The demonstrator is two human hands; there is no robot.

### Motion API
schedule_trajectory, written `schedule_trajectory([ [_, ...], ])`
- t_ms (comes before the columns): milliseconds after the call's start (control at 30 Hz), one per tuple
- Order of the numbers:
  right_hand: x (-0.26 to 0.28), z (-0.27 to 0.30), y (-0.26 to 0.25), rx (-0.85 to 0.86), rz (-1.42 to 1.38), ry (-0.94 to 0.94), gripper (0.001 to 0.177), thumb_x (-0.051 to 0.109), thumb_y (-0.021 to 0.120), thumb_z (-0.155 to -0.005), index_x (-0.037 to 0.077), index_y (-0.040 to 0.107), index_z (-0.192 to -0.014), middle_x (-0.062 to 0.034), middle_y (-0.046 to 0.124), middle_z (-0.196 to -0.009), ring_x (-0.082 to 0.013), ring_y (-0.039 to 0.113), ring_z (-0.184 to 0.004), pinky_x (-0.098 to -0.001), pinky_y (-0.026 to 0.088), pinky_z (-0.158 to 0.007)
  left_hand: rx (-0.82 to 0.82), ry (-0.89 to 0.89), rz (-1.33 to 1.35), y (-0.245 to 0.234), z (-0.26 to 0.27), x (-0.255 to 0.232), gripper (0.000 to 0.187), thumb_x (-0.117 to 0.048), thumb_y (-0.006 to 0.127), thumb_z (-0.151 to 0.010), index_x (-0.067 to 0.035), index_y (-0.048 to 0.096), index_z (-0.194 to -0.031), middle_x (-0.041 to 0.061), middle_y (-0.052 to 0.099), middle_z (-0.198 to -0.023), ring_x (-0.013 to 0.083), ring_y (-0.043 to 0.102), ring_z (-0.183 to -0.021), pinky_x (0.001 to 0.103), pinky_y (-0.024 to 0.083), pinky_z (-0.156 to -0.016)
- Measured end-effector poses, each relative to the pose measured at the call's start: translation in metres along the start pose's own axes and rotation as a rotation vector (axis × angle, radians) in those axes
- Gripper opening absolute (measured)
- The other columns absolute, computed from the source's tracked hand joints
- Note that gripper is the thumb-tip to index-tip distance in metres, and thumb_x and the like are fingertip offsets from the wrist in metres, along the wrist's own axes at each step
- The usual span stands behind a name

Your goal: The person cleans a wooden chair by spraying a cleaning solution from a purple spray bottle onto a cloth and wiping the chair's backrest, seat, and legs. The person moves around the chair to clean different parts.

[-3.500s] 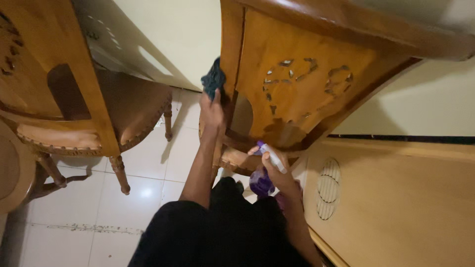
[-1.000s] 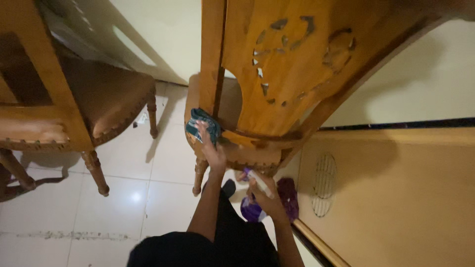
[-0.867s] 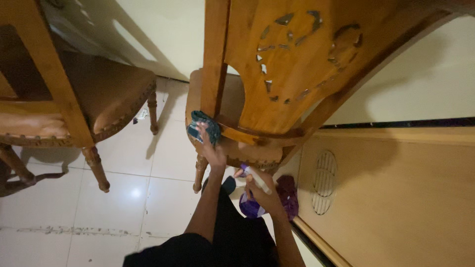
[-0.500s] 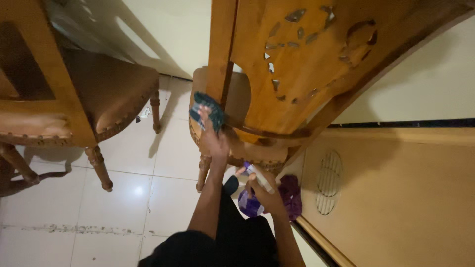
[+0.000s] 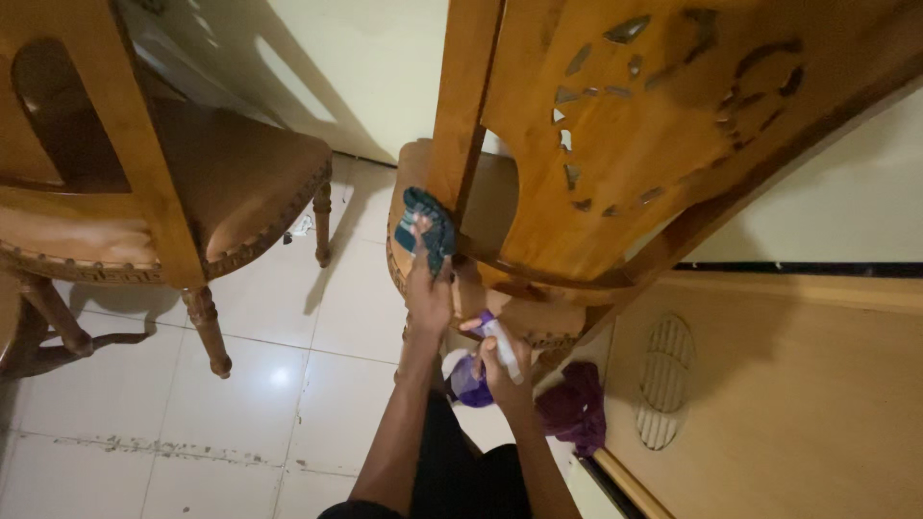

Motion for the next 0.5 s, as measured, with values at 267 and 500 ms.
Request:
schedule_trajectory([
  [267,-0.017,-0.033,-0.002,0.051,-0.152,-0.055,0.056,0.05,0.049,-0.107,-0.002,0.065,-0.123,-0.0068,0.072,-0.1,-0.0066,0.056,-0.056,-0.0288,0.055,-0.078,-0.085,0.429,-0.084,0.003,0.026,0.067,0.07,0.011,0.044,-0.087,0.003,0.038,-0.156,0.032,0.041,-0.161,0.0428,0.034,-0.154,0.047,0.026,-0.125],
  [500,-0.04,-0.036,0.0,0.059,-0.191,-0.024,0.059,0.053,0.049,-0.104,-0.003,0.065,-0.117,-0.006,0.072,-0.107,-0.0072,0.056,-0.052,-0.0268,0.052,-0.065,-0.092,-0.161,0.063,0.004,0.051,0.11,0.063,0.005,0.04,-0.092,-0.001,0.039,-0.154,0.02,0.068,-0.133,0.0352,0.071,-0.112,0.043,0.055,-0.095],
])
Point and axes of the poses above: each hand's wrist, its own z-axis away from the middle knuckle, its own y-axis out of the palm, x = y × z, the point moved 1 cm from there along -z, towards the middle knuckle
